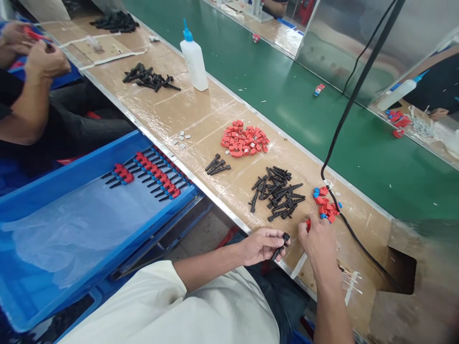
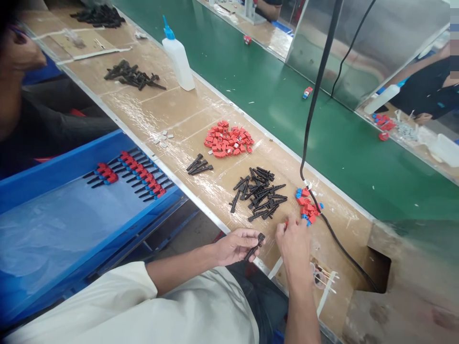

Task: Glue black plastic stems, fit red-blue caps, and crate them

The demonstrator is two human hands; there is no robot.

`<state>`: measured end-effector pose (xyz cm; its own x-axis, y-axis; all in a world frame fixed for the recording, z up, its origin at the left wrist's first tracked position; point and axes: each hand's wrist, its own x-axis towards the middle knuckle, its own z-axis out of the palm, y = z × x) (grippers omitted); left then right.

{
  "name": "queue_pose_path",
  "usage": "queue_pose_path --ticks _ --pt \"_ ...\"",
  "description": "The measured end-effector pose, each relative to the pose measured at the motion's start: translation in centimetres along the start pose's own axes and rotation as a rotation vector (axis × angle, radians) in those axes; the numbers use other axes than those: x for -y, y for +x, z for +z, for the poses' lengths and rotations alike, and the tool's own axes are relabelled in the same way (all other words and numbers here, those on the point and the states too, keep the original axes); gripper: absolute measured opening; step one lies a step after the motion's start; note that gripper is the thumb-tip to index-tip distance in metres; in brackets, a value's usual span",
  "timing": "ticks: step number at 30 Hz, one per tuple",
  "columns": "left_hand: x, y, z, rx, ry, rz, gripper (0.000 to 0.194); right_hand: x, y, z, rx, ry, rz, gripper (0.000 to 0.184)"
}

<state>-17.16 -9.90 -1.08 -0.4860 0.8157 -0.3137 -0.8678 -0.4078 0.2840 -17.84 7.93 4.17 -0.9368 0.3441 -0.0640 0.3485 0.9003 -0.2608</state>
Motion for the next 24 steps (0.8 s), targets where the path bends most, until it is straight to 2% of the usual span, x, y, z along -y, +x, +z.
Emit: queue_pose_path --ticks 2,6,9,13,19,21,24 --pt "0.1 -0.1 -0.1 -0.018 -0.003 0.01 0.037 -0.9 -1.4 -0.1 0.036 0.339 0.051 0.022" --pt "-0.1 -0.3 0.0 -0.034 -0.004 0.022 0.036 -1.9 -4.5 -0.1 0.171 0.942 0.164 0.037" --pt "-0.2 -0.3 0.1 -0.043 0.01 0.03 0.038 -1.8 -6.7 0.1 0.136 1.224 0.245 0.04" --pt "0.0 -0.5 0.2 -0.055 0.031 0.017 0.04 -1.5 -9.0 -0.2 0.066 1.275 0.267 0.042" --pt "0.5 -0.5 0.9 0.025 0.029 -0.054 0.041 -1.9 -11.8 -1.3 -0.05 1.128 0.081 0.025" --pt "0.7 -0.4 1.4 0.051 -0.009 -0.082 0.04 -2.3 -12.3 -1.1 -0.046 1.168 0.115 0.024" --pt "1.0 -0.1 2.1 0.072 -0.081 -0.094 0.037 -2.7 -12.4 -0.3 0.016 1.351 0.232 0.032"
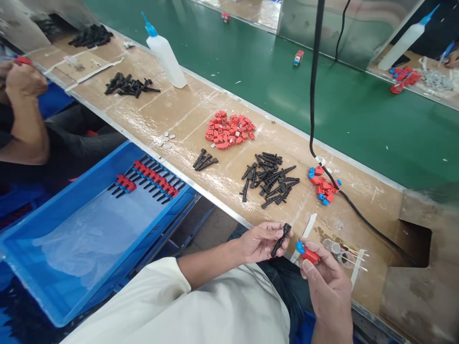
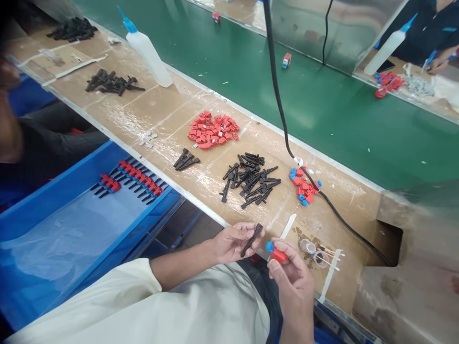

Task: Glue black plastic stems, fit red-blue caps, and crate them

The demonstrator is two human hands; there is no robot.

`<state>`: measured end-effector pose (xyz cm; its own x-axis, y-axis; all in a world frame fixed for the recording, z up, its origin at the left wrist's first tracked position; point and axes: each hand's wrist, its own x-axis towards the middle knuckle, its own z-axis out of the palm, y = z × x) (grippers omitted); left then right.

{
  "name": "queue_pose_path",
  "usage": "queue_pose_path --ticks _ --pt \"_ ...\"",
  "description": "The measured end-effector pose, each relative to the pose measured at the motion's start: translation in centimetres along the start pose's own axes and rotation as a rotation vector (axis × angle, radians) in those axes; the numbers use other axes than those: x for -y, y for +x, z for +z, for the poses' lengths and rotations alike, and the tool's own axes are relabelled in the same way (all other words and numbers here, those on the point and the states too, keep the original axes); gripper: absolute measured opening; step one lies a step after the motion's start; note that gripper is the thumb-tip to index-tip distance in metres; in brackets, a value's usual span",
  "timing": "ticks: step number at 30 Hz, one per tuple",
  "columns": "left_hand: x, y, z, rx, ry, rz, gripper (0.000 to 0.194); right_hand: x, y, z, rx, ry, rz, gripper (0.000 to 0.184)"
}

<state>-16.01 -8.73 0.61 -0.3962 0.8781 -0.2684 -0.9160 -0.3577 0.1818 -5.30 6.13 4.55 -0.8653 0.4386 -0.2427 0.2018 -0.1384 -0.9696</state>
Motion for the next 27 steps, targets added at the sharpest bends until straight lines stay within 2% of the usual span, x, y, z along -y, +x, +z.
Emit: queue_pose_path --ticks 3,9,12,16,19,22,27 --pt "0.2 0.2 0.5 0.018 -0.027 0.008 0.036 -0.8 0.3 0.4 -0.014 0.134 0.069 0.04" --pt "0.5 0.3 0.7 0.037 -0.019 0.001 0.037 -1.5 -0.1 1.9 -0.04 0.13 0.049 0.038" --pt "0.6 0.3 0.8 0.036 0.002 0.005 0.036 -1.2 0.3 2.3 -0.064 0.224 0.083 0.042" --pt "0.3 0.0 1.1 0.002 0.047 -0.002 0.038 0.0 1.1 2.2 -0.143 0.482 0.189 0.033" --pt "0.0 0.0 1.2 -0.025 0.109 -0.031 0.04 0.6 1.2 2.0 -0.072 0.566 0.276 0.023" --pt "-0.1 0.2 1.3 -0.049 0.151 -0.053 0.042 0.5 0.9 2.0 -0.025 0.574 0.321 0.022" --pt "-0.1 0.5 1.3 -0.091 0.241 -0.042 0.049 -0.1 0.5 1.9 -0.036 0.44 0.237 0.024"
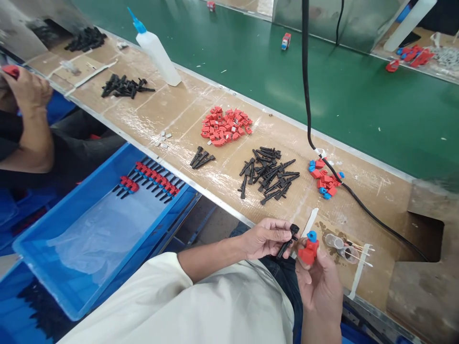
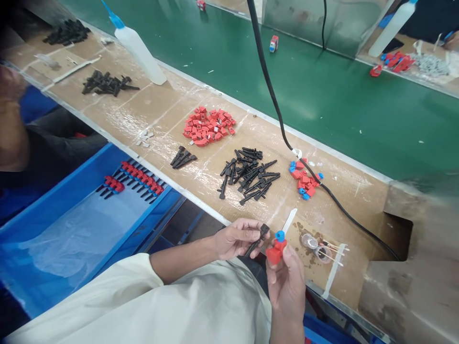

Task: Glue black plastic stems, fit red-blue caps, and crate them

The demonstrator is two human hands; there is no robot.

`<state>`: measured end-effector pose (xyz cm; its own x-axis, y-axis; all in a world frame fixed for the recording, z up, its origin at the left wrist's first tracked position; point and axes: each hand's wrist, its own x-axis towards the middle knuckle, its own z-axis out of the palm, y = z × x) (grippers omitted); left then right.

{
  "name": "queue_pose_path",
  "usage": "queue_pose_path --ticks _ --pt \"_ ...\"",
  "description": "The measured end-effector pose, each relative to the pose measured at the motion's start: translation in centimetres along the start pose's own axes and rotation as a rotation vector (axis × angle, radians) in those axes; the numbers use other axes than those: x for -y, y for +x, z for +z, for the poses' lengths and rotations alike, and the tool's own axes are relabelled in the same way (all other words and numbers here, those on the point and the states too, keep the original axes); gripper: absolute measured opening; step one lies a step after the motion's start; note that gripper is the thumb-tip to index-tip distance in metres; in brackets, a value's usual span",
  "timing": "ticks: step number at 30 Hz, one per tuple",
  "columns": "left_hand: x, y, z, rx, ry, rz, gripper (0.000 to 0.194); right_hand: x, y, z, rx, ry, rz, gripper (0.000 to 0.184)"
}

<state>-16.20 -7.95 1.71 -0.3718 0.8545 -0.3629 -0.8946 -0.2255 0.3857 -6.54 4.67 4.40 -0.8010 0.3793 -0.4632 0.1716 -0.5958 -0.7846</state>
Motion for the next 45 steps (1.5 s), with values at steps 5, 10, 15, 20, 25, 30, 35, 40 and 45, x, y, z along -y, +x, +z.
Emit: queue_pose_path --ticks 5,10,15,20,25,30,35,40,45 --pt "0.3 0.0 0.1 -0.008 0.146 0.071 0.054 0.0 -0.2 -0.8 -0.005 -0.089 -0.021 0.025" --pt "0.6 0.0 0.2 -0.014 0.155 0.057 0.054 -0.5 -0.4 -2.0 0.005 -0.143 0.009 0.03" --pt "0.2 0.1 -0.1 -0.005 0.037 -0.004 0.049 -0.1 -1.4 -1.9 -0.017 -0.176 -0.011 0.036" --pt "-0.6 0.0 -0.3 -0.042 -0.077 0.019 0.041 1.0 -1.1 -1.4 -0.021 -0.175 -0.118 0.023" --pt "-1.0 -0.2 -0.6 -0.047 -0.091 0.051 0.04 0.3 0.6 -2.2 0.021 -0.105 -0.141 0.031" --pt "-0.8 -0.3 -1.0 -0.058 -0.071 0.069 0.043 -0.6 1.3 -1.3 -0.093 -0.016 -0.07 0.02" --pt "-0.6 -0.4 -0.9 -0.074 0.023 0.058 0.049 -0.5 1.2 -0.8 -0.051 -0.023 0.017 0.028" --pt "-0.6 -0.5 -0.6 -0.071 0.153 0.031 0.054 -0.4 1.0 -2.0 -0.008 -0.153 0.011 0.043" --pt "-0.5 -0.6 -0.3 -0.058 0.212 0.024 0.053 -0.5 0.6 -1.6 -0.08 -0.212 -0.064 0.038"
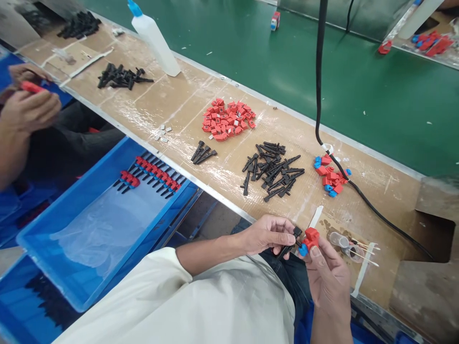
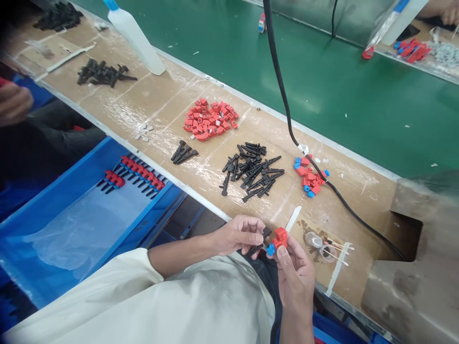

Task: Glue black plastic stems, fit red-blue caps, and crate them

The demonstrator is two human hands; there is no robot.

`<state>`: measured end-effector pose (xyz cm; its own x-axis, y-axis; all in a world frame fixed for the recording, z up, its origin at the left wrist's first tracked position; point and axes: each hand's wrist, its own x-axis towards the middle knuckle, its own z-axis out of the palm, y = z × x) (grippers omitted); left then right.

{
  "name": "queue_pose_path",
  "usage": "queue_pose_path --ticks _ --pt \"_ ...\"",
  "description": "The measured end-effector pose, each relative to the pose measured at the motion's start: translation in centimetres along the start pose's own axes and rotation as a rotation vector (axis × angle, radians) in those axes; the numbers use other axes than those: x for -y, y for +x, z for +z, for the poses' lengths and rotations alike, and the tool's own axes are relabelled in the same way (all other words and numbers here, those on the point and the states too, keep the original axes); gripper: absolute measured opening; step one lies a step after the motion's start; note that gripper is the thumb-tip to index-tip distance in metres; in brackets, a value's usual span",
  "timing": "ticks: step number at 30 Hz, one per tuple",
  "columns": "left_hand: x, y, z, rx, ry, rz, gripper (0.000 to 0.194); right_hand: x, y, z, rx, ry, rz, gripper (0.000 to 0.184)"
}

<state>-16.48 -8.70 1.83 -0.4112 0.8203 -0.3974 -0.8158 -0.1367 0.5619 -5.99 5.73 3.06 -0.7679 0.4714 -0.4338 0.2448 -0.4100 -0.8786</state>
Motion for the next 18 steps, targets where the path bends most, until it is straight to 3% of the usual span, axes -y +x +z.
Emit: queue_pose_path --ticks 9,18 --pt "0.0 -0.3 -0.2 -0.046 0.23 0.089 0.056 -0.2 -1.1 -1.2 -0.08 -0.264 -0.133 0.044" --pt "0.2 0.1 -0.8 0.012 0.294 0.064 0.056 1.1 -1.8 0.9 -0.082 -0.463 -0.242 0.033"
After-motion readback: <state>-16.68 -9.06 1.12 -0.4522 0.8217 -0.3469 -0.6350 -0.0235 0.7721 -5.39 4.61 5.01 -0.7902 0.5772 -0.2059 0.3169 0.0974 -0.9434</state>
